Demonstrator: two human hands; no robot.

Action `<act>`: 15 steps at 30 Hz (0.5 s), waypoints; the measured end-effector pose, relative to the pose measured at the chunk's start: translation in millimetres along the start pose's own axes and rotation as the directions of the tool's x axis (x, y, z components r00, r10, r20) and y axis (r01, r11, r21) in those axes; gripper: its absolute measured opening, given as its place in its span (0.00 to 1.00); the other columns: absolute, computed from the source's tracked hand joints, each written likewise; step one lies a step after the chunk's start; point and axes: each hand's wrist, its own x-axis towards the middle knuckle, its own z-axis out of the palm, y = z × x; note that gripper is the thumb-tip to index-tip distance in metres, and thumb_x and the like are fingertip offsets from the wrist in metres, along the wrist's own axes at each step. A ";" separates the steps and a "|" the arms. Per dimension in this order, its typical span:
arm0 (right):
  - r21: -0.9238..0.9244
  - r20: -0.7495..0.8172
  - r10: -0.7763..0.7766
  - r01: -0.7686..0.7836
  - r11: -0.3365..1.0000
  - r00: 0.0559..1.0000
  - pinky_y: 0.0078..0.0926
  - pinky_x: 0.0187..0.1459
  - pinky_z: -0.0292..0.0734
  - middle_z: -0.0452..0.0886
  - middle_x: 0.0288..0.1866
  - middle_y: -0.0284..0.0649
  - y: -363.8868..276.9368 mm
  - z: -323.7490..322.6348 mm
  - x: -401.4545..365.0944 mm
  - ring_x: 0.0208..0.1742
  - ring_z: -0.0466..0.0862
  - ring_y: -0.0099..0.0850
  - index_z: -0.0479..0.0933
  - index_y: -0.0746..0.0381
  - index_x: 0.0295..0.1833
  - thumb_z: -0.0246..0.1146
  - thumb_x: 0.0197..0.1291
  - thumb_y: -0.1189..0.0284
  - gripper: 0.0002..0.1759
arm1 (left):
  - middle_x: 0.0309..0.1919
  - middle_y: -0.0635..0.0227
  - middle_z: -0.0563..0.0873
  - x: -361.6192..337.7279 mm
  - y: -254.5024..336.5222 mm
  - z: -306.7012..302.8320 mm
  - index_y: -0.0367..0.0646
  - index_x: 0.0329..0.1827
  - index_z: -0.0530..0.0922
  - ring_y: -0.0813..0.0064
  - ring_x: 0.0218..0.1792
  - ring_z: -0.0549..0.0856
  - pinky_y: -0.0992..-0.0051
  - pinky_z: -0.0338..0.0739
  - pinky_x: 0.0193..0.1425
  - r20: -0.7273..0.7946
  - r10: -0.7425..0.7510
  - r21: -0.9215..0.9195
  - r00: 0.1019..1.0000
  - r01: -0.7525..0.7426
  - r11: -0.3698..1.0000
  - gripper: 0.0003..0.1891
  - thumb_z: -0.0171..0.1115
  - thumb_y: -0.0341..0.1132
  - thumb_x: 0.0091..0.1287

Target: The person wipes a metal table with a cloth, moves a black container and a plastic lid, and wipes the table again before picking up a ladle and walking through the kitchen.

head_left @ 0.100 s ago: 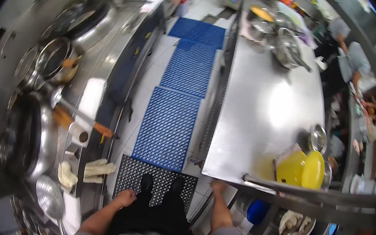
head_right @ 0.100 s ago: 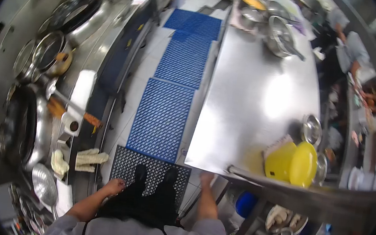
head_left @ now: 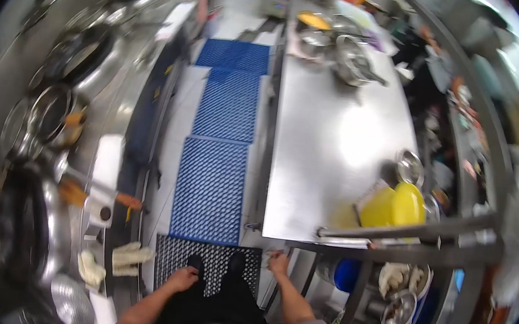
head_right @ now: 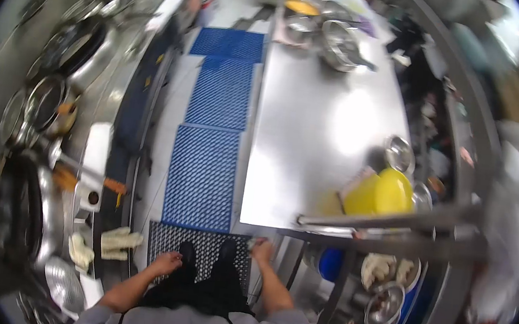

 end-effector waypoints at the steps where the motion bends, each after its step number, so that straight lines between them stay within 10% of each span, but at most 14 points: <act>1: -0.003 -0.092 -0.092 0.092 0.996 0.991 0.34 0.24 0.81 0.85 0.28 0.43 -8.7 -9.0 -28.3 0.22 0.86 0.39 0.80 0.64 0.37 0.60 0.61 0.77 0.04 | 0.49 0.51 0.87 9.7 18.1 8.3 0.45 0.58 0.81 0.53 0.52 0.86 0.61 0.79 0.57 0.053 0.080 -0.025 0.995 -0.079 0.997 0.22 0.63 0.44 0.63; 6: 0.417 0.205 0.132 -0.208 0.885 0.970 0.25 0.13 0.71 0.80 0.21 0.38 -148.6 -74.0 -164.7 0.13 0.78 0.26 0.77 0.63 0.31 0.70 0.62 0.64 0.15 | 0.45 0.59 0.85 -3.8 125.7 19.2 0.44 0.71 0.70 0.71 0.44 0.85 0.71 0.81 0.51 0.167 0.405 -0.174 0.899 -0.378 0.910 0.33 0.69 0.40 0.62; 15: 0.672 0.320 -0.037 -0.199 0.713 0.947 0.17 0.21 0.75 0.81 0.26 0.32 -204.8 -145.1 -190.0 0.24 0.79 0.18 0.80 0.63 0.38 0.74 0.59 0.66 0.12 | 0.34 0.62 0.89 -9.9 180.7 -17.7 0.37 0.44 0.86 0.75 0.34 0.86 0.73 0.79 0.41 0.156 0.586 -0.271 0.795 -0.536 0.799 0.13 0.71 0.35 0.59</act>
